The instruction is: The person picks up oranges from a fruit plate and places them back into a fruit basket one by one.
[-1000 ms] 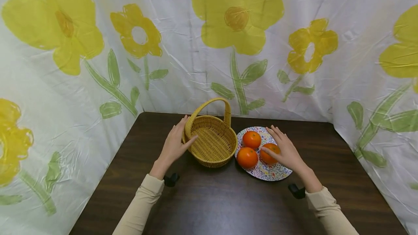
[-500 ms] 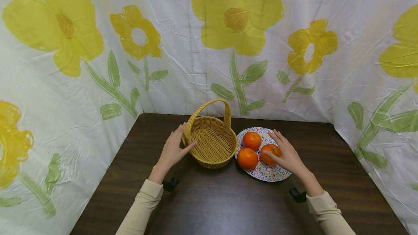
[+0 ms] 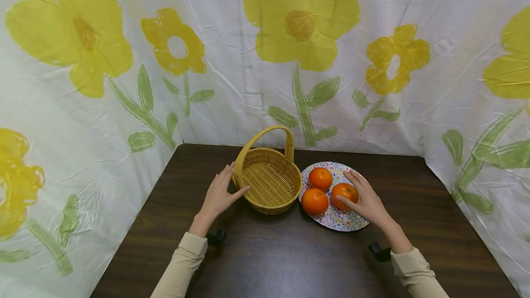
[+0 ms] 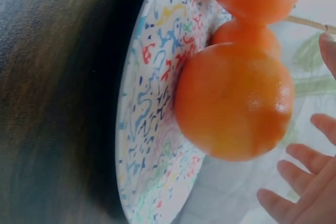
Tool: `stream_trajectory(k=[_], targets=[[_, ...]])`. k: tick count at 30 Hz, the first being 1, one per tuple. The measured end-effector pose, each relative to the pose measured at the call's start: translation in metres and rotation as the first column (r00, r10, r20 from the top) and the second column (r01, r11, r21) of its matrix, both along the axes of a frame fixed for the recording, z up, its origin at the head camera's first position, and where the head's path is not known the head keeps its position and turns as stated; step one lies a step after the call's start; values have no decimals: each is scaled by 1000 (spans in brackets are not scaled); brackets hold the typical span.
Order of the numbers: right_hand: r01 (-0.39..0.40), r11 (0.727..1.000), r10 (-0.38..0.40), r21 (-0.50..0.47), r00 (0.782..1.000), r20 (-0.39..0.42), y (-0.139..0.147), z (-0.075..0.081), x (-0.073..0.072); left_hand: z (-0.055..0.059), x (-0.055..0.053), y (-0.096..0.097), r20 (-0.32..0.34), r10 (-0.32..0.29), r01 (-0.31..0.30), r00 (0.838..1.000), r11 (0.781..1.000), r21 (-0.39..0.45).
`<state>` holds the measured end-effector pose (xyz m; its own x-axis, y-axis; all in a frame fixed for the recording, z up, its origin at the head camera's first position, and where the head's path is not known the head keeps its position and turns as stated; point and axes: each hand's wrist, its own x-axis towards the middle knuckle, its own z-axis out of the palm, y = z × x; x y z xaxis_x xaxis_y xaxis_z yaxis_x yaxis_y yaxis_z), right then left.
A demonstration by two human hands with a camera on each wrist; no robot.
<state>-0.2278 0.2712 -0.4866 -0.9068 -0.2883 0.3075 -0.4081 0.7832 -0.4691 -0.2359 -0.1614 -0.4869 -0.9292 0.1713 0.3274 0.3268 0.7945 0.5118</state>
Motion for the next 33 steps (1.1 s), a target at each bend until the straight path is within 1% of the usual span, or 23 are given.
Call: stream_trajectory(k=[12, 20, 23, 28, 33], targets=[[33, 999, -32, -9, 998, 62, 4, -7, 4, -15, 1, -1, 56, 6, -6, 998, 1000, 4], [20, 999, -18, -31, 998, 62, 7, -14, 5, -20, 4, -1, 70, 2, -4, 998, 1000, 26], [14, 999, -11, -39, 997, 72, 7, -15, 6, -23, 4, -1, 71, 3, -4, 997, 1000, 21], [13, 999, -10, -46, 997, 81, 8, -19, 4, -26, 5, 0, 77, 2, -5, 997, 999, 38], [25, 998, -19, -52, 993, 117, 9, -23, 4, -27, 7, 0, 112, 0, -5, 994, 999, 50]])
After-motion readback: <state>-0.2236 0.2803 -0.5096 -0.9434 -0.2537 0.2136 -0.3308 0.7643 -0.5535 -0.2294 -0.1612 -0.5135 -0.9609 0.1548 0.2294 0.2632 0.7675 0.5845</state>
